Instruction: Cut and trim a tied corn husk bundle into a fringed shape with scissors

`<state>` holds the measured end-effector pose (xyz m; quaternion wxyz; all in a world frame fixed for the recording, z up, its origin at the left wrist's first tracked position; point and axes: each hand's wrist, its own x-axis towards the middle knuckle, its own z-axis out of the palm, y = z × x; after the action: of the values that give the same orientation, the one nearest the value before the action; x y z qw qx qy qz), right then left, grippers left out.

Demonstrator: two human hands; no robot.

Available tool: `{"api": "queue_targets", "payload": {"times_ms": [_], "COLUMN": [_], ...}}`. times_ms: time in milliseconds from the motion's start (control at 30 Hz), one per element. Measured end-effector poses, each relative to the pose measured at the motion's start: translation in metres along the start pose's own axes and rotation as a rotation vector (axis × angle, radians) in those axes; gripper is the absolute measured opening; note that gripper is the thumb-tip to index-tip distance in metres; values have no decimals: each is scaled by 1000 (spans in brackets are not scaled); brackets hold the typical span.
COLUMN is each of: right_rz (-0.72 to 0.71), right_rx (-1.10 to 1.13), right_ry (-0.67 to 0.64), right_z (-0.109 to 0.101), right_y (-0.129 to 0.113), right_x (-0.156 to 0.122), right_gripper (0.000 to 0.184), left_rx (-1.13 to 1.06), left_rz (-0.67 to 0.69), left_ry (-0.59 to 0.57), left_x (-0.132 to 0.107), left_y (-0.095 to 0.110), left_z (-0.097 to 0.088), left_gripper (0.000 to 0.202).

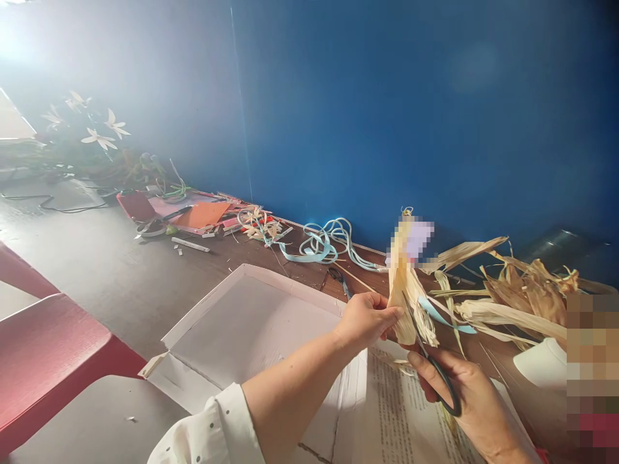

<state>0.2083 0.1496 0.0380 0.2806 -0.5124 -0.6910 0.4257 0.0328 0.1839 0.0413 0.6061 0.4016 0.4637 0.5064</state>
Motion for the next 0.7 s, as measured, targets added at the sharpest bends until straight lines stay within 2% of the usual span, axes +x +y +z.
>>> {"api": "queue_targets", "payload": {"times_ms": [167, 367, 500, 700], "right_rz": [35, 58, 72, 69], "right_rx": [1, 87, 104, 99], "right_ry": [-20, -4, 6, -74], "right_z": [-2, 0, -1, -8], "right_y": [3, -3, -2, 8], "right_x": [0, -1, -1, 2], "right_gripper": [50, 54, 58, 57], "left_rx": [35, -18, -44, 18], "left_rz": [-18, -72, -55, -40], "left_ry": [-118, -101, -123, -188], "left_x": [1, -1, -1, 1], "left_y": [-3, 1, 2, 5], "left_z": [-4, -6, -8, -14], "left_gripper": [24, 22, 24, 28]}}
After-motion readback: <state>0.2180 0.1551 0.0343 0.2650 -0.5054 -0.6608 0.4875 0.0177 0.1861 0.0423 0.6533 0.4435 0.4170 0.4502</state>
